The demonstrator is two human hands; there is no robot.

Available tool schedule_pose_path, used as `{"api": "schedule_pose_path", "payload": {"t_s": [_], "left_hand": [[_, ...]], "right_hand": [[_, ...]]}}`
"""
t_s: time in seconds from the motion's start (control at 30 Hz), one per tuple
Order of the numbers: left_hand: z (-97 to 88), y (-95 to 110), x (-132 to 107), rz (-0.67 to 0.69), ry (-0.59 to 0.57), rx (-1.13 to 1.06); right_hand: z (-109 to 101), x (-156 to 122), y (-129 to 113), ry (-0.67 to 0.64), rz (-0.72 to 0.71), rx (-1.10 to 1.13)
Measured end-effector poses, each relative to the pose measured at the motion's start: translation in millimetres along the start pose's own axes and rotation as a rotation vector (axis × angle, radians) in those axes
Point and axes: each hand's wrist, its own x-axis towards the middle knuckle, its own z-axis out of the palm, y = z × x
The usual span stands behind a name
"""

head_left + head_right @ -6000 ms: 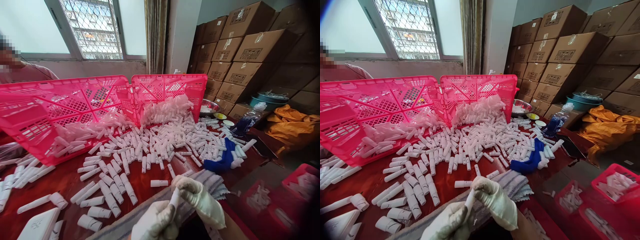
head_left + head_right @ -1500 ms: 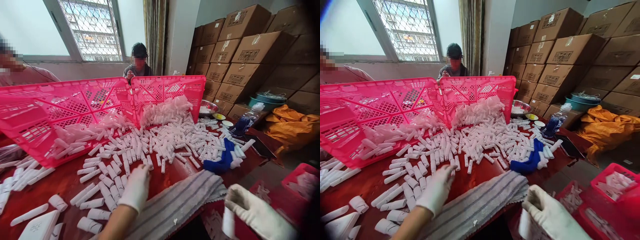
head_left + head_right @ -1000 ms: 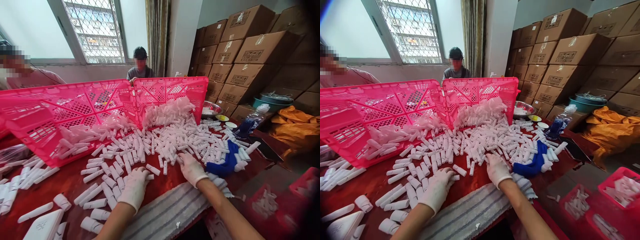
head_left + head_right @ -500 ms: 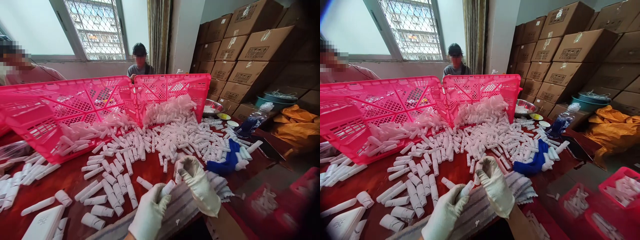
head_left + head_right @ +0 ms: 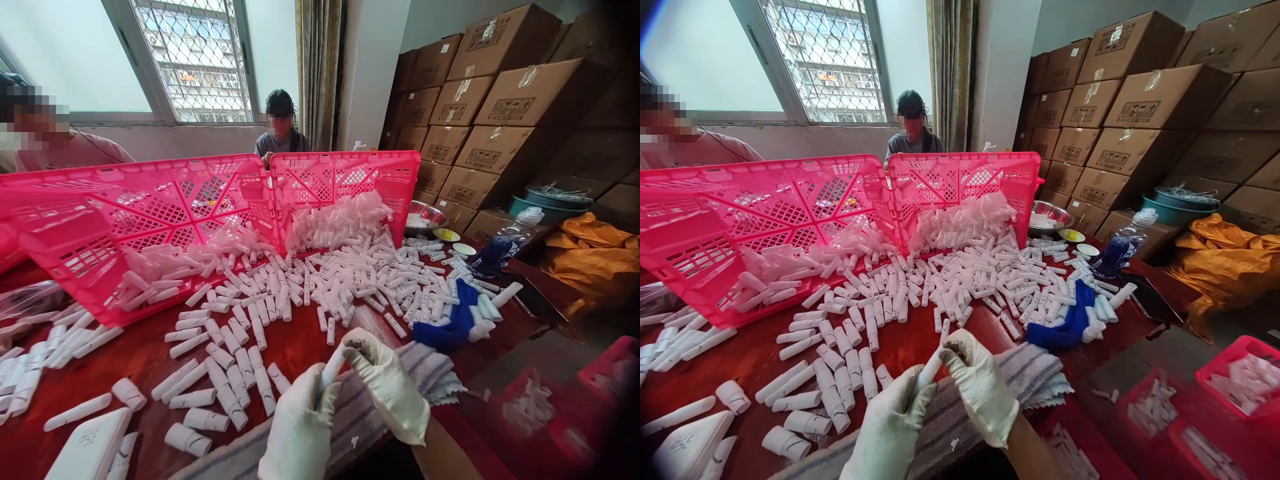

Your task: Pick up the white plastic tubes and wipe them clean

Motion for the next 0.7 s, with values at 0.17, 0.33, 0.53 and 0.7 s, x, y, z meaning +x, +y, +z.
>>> {"api": "schedule_pose_path", "payload": {"t_s": [0.17,0.33,0.53,0.7], "left_hand": [[3.4,-5.3,0.7,0.072,0.039,0.096],[0.7,-3.5,1.1,0.114,0.096,0.162],[1.0,9.3,0.0,0.036,-0.177,0.040],[-34.2,-13.1,8.3,0.138,-0.211,0.287]], "right_hand": [[-0.5,2.5,-0.7,0.046,0.079,0.033],[3.5,0.9,-11.3,0.035,0.098,-0.037],[3.9,-18.0,-4.6,-0.044,0.051,-0.093],[-90.3,-52.1,26.5,0.193,0.260,-0.452]]}}
